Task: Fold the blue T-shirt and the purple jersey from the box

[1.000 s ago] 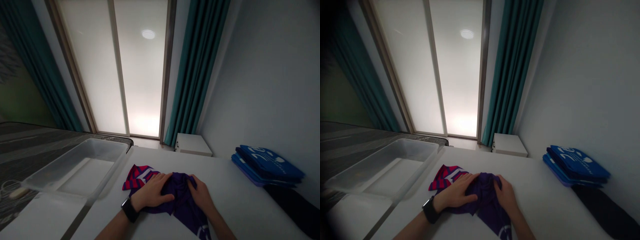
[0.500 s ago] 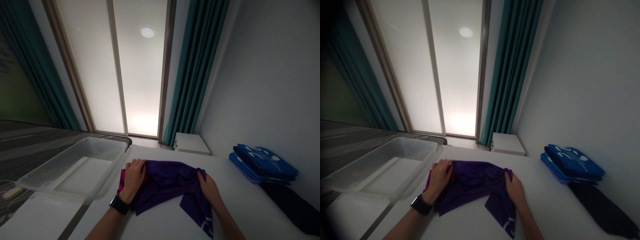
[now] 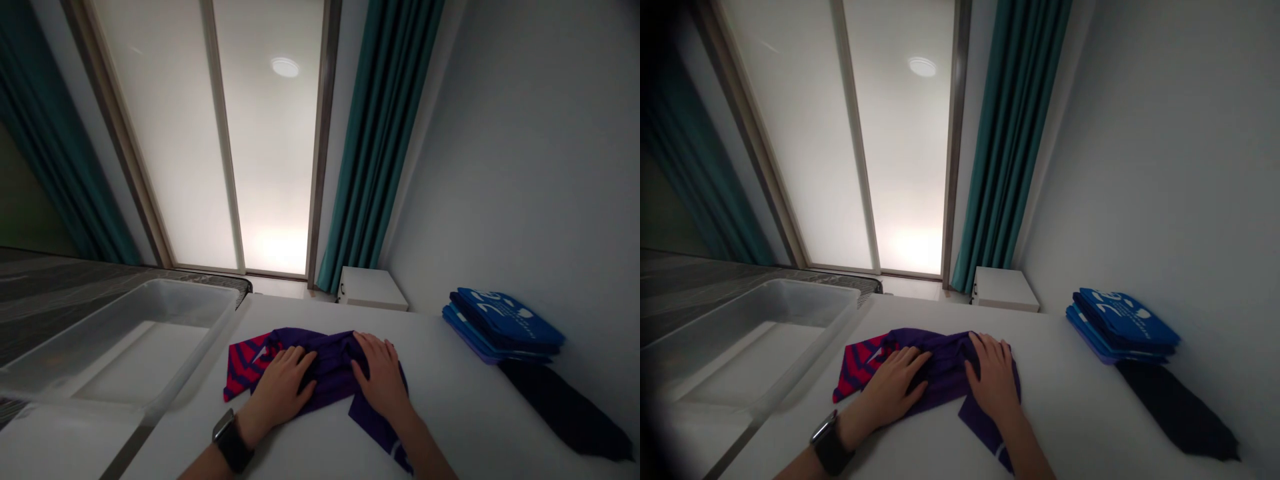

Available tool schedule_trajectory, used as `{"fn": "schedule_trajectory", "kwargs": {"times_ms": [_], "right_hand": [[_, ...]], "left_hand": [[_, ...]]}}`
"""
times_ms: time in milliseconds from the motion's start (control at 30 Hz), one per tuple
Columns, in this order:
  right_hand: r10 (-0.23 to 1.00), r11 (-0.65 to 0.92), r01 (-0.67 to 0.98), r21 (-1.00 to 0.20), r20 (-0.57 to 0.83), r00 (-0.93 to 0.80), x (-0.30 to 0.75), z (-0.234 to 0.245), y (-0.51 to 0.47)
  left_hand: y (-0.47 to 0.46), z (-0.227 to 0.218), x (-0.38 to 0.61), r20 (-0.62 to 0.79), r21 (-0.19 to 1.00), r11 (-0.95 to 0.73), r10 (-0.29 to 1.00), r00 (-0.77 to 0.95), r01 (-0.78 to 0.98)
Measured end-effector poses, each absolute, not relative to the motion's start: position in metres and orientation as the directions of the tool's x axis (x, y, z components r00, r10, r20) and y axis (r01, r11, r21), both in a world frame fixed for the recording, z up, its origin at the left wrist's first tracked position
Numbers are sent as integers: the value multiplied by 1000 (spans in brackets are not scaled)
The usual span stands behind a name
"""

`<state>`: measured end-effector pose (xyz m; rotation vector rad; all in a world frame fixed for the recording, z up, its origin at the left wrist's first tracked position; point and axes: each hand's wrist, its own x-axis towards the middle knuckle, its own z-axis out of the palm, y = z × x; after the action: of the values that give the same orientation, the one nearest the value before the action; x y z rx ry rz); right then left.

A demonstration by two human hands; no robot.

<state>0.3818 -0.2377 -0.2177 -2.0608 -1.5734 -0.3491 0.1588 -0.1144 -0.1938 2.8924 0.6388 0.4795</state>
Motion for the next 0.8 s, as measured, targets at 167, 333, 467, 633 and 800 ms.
{"fn": "schedule_trajectory", "kwargs": {"times_ms": [167,333,467,633,800], "right_hand": [[898,-263,938,-227,297,324,367,-219,-235],[889,-325,856,-402,179,422,351,-214,-237],[837,-250,709,-659,221,501,352,-210,-235],[793,-314,738,-597,262,549,368,-208,-239],[776,-324,735,-596,276,566,380,-198,-247]], "left_hand": [[-95,-215,156,343,134,-873,485,805,469],[-101,-207,160,379,192,-902,432,818,387],[-121,-202,170,306,306,-893,420,854,329],[-110,-222,170,229,317,-859,480,847,401],[-85,-229,164,219,211,-840,538,814,499]]}}
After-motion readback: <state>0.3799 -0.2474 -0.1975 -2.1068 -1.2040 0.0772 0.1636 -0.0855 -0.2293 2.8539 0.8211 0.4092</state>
